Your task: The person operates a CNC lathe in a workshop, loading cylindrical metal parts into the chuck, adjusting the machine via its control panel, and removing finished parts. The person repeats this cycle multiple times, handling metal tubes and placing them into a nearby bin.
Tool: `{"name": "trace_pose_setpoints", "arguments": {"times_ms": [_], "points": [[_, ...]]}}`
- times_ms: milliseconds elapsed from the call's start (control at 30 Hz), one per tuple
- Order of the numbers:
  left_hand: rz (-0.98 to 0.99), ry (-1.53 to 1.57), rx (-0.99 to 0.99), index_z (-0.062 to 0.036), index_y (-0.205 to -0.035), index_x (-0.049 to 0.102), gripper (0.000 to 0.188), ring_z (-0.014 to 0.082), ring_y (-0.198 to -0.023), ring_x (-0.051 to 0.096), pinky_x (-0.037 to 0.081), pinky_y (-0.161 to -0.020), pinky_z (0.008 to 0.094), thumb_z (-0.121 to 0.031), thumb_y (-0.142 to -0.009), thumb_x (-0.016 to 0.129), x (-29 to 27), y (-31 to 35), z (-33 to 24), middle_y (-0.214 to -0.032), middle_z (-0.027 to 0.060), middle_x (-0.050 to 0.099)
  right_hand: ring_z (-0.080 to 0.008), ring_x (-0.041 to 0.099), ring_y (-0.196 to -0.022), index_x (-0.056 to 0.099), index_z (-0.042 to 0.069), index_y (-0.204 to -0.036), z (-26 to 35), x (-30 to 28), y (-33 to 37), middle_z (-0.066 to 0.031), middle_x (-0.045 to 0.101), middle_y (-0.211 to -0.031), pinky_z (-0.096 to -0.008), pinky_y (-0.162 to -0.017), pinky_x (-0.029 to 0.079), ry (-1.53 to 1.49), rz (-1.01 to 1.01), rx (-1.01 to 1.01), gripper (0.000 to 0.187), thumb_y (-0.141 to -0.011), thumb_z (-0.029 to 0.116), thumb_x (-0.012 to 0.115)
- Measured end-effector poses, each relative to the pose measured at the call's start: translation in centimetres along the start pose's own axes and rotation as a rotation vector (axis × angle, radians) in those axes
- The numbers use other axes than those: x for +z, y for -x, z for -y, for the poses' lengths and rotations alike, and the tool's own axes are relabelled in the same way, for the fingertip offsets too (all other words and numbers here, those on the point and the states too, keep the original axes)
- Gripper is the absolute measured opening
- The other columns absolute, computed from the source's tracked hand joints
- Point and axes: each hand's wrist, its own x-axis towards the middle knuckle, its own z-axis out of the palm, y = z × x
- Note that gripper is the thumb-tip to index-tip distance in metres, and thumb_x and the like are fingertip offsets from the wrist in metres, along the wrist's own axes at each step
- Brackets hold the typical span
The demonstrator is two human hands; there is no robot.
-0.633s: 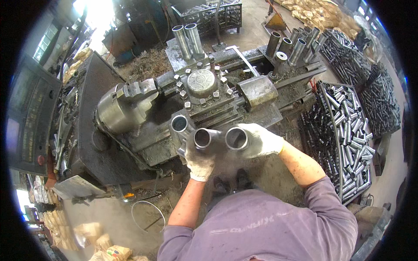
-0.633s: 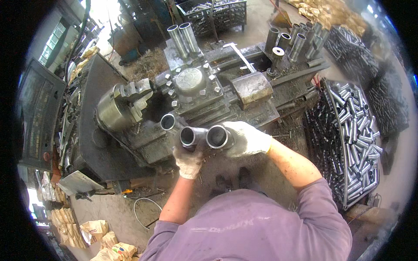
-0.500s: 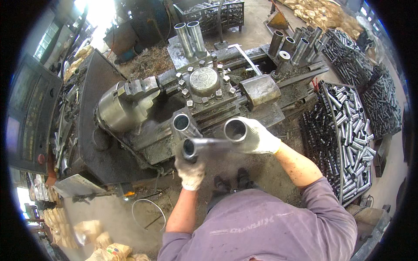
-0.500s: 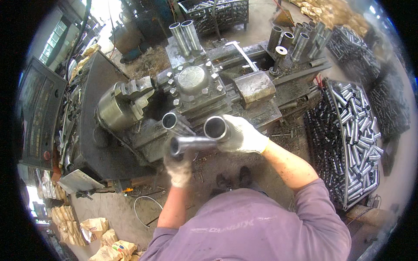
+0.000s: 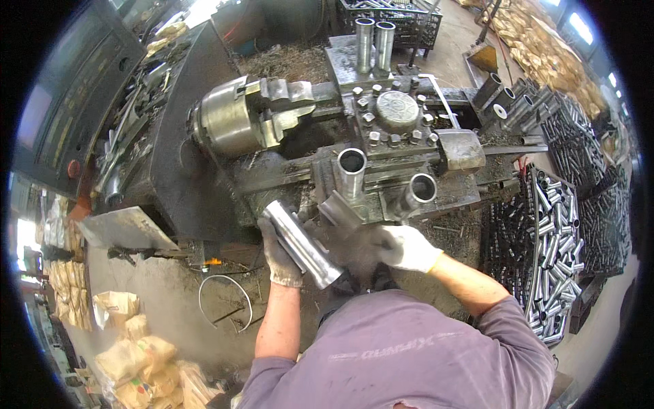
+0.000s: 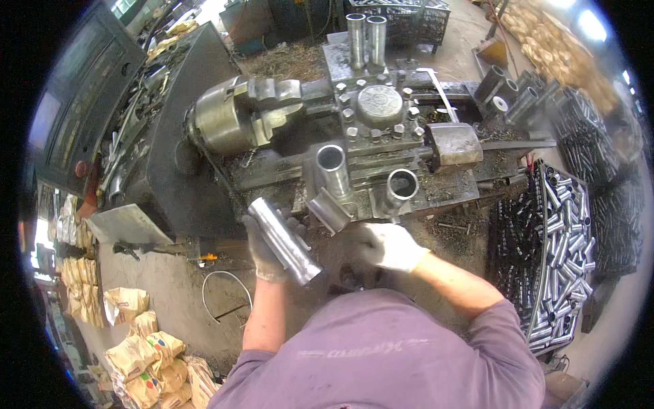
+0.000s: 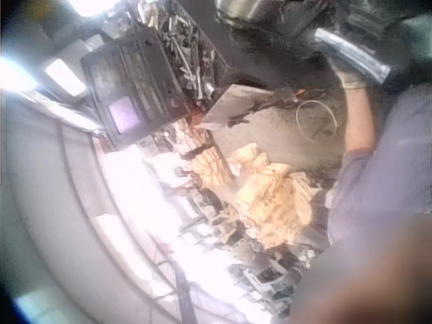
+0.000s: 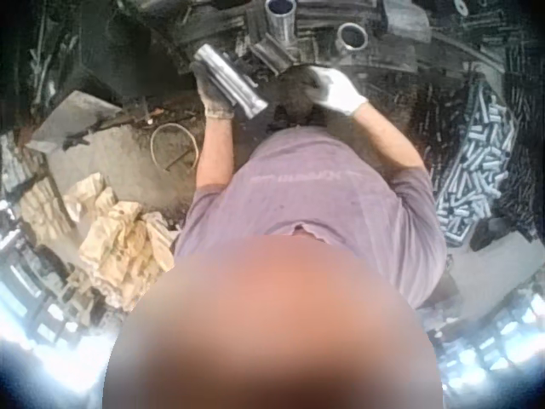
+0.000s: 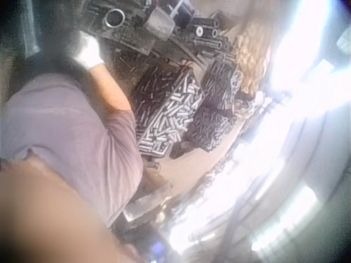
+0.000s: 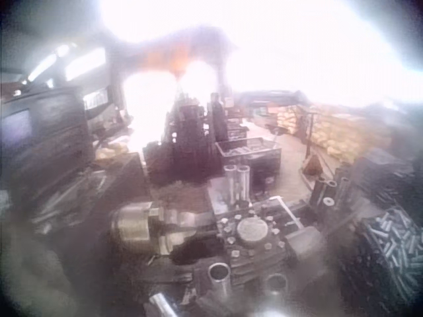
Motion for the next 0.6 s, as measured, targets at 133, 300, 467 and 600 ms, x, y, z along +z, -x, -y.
{"name": "trace_pose_setpoints", "arguments": {"times_ms": [133, 300, 467, 600], "points": [[-0.031, 0.021, -0.038, -0.0113, -0.125, 0.069, 0.079, 0.0310, -0.092, 0.077, 0.067, -0.082, 0.0517, -0.081, -0.088, 0.068, -1.1, -1.1, -0.7, -0.106, 0.0102, 0.076, -0.0422, 0.074, -0.078, 0.064, 0.002, -0.109, 1.0, 7.6, -6.0, -0.0203, 0.073, -0.088, -0.0503, -0.068, 0.060, 0.198, -0.151, 0.105, 0.044, -0.084, 0.036, 0.080], [-0.011, -0.026, 0.013, -0.0083, -0.124, 0.065, 0.082, 0.0311, -0.088, 0.076, 0.067, -0.083, 0.0512, -0.082, -0.088, 0.066, -2.5, -2.1, -2.0, -0.105, 0.0129, 0.074, -0.0411, 0.075, -0.071, 0.069, 0.003, -0.098, 1.9, 6.3, -9.4, -0.0183, 0.074, -0.081, -0.0477, -0.066, 0.060, 0.291, -0.104, 0.146, 0.037, -0.087, 0.037, 0.078], [-0.080, -0.132, 0.062, -0.0085, -0.140, 0.059, 0.090, 0.0347, -0.117, 0.068, 0.058, -0.104, 0.0535, -0.084, -0.091, 0.061, -1.6, -2.4, -3.1, -0.128, 0.0179, 0.068, -0.0296, 0.077, -0.076, 0.076, -0.003, -0.106, 5.5, 0.6, -10.6, -0.0133, 0.080, -0.086, -0.0401, -0.072, 0.062, -0.682, -0.031, 0.271, 0.044, -0.099, 0.041, 0.075], [-0.080, -0.273, 0.141, -0.0064, -0.156, 0.047, 0.089, 0.0346, -0.135, 0.056, 0.043, -0.117, 0.0523, -0.078, -0.102, 0.048, 3.4, -1.7, -2.3, -0.146, 0.0163, 0.058, -0.0202, 0.076, -0.072, 0.072, -0.004, -0.106, 9.1, 0.0, -12.6, -0.0159, 0.078, -0.088, -0.0354, -0.061, 0.060, -0.484, 0.488, 0.257, 0.045, -0.094, 0.038, 0.080]]}}
